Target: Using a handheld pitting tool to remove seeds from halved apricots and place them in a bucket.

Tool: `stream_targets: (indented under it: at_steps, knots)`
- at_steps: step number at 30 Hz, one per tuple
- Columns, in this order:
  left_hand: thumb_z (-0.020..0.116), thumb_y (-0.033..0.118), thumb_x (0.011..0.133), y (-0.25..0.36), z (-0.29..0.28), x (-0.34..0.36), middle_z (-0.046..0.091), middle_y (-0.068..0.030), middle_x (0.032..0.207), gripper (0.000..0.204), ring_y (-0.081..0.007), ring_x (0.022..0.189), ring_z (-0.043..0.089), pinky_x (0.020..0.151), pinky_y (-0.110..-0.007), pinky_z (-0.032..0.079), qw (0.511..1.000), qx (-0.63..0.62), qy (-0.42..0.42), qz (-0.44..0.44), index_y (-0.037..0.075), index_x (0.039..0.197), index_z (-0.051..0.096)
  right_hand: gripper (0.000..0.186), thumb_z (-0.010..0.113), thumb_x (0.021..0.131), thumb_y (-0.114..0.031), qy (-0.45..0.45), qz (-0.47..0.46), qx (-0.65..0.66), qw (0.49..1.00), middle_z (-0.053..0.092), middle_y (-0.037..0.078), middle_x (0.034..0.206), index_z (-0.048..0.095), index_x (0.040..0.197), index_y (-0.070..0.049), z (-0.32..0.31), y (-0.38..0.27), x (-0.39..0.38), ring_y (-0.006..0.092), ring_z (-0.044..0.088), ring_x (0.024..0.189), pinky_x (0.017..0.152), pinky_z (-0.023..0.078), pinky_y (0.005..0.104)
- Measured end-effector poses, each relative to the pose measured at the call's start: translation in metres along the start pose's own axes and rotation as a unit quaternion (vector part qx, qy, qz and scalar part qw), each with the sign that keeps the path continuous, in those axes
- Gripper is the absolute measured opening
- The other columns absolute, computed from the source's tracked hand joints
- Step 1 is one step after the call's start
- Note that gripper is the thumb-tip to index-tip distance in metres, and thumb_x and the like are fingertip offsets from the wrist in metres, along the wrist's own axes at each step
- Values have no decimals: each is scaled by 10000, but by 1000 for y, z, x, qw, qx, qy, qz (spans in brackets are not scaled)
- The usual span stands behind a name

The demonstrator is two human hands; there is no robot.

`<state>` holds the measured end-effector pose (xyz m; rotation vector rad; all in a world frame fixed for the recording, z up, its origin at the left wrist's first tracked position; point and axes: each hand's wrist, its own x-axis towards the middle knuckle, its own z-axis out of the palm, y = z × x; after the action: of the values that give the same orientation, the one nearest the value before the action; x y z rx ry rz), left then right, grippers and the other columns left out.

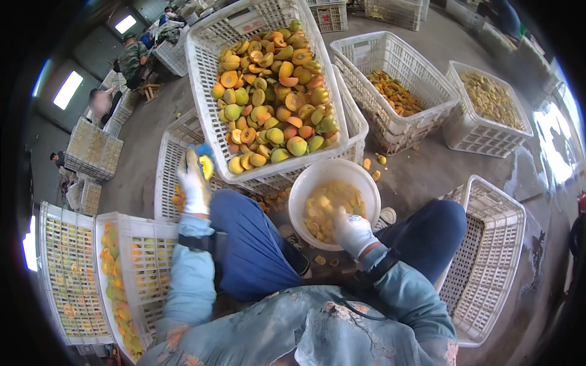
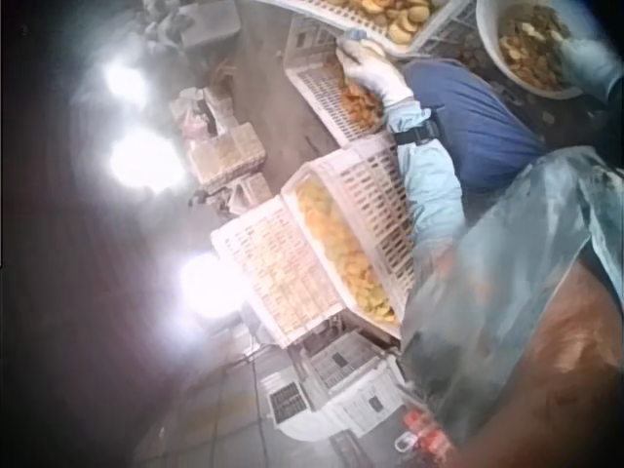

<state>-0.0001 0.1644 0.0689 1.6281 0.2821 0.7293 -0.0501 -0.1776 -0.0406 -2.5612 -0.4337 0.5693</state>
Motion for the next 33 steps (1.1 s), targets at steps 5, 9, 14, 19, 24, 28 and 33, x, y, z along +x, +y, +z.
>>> stream_targets:
  at_steps: [5, 9, 14, 19, 24, 28, 33]
  knots:
    - [616, 311, 772, 16, -2, 19, 492, -214, 1209, 586, -320, 1117, 480, 906, -443, 387, 687, 702, -27, 185, 95, 1279, 416, 238, 505, 825, -201, -45, -69, -89, 993, 633, 182, 728, 513, 981, -21, 14, 13, 2, 341, 637, 705, 612, 492, 446]
    - [642, 296, 776, 8, 66, 0, 557, -181, 1130, 486, -279, 1030, 553, 901, -376, 437, 869, 403, -240, 158, 84, 1195, 517, 273, 521, 828, -243, 61, -5, 29, 998, 632, 179, 740, 489, 995, -30, -5, -7, 2, 336, 636, 716, 619, 495, 423]
    - [521, 481, 815, -39, 114, -14, 561, -170, 1147, 539, -309, 1024, 560, 877, -406, 440, 732, 555, -373, 128, 125, 1219, 504, 303, 541, 814, -254, -17, -20, 10, 1000, 618, 212, 729, 491, 985, -10, 6, 12, -12, 357, 624, 727, 628, 491, 430]
    - [492, 542, 809, -26, 128, -15, 558, -173, 1160, 633, -318, 1075, 529, 911, -409, 414, 712, 566, -415, 11, 89, 1251, 469, 315, 579, 794, -277, -45, 36, 84, 995, 623, 224, 824, 525, 959, -14, -10, -1, -14, 377, 613, 795, 710, 480, 435]
    - [542, 578, 780, -48, 97, -10, 589, -151, 1114, 678, -288, 1054, 550, 885, -362, 433, 821, 426, -379, -28, 64, 1220, 492, 357, 583, 793, -293, -33, 20, 146, 989, 618, 233, 870, 519, 1005, -13, -13, -17, -12, 381, 596, 867, 756, 467, 430]
    - [412, 603, 859, -4, 99, -29, 537, -12, 693, 608, -82, 560, 496, 488, -191, 418, 883, -119, -350, -289, 42, 1018, 580, 367, 609, 783, -286, 41, 10, 310, 950, 615, 221, 879, 524, 1004, -6, -11, -26, -13, 381, 596, 864, 753, 468, 408]
    - [303, 691, 834, 2, 113, -89, 554, -33, 666, 733, -69, 468, 446, 381, -161, 314, 873, -208, -279, -342, 27, 987, 574, 347, 632, 779, -260, 131, -91, 423, 892, 593, 191, 863, 523, 991, -8, -18, -57, -13, 349, 590, 806, 726, 465, 382]
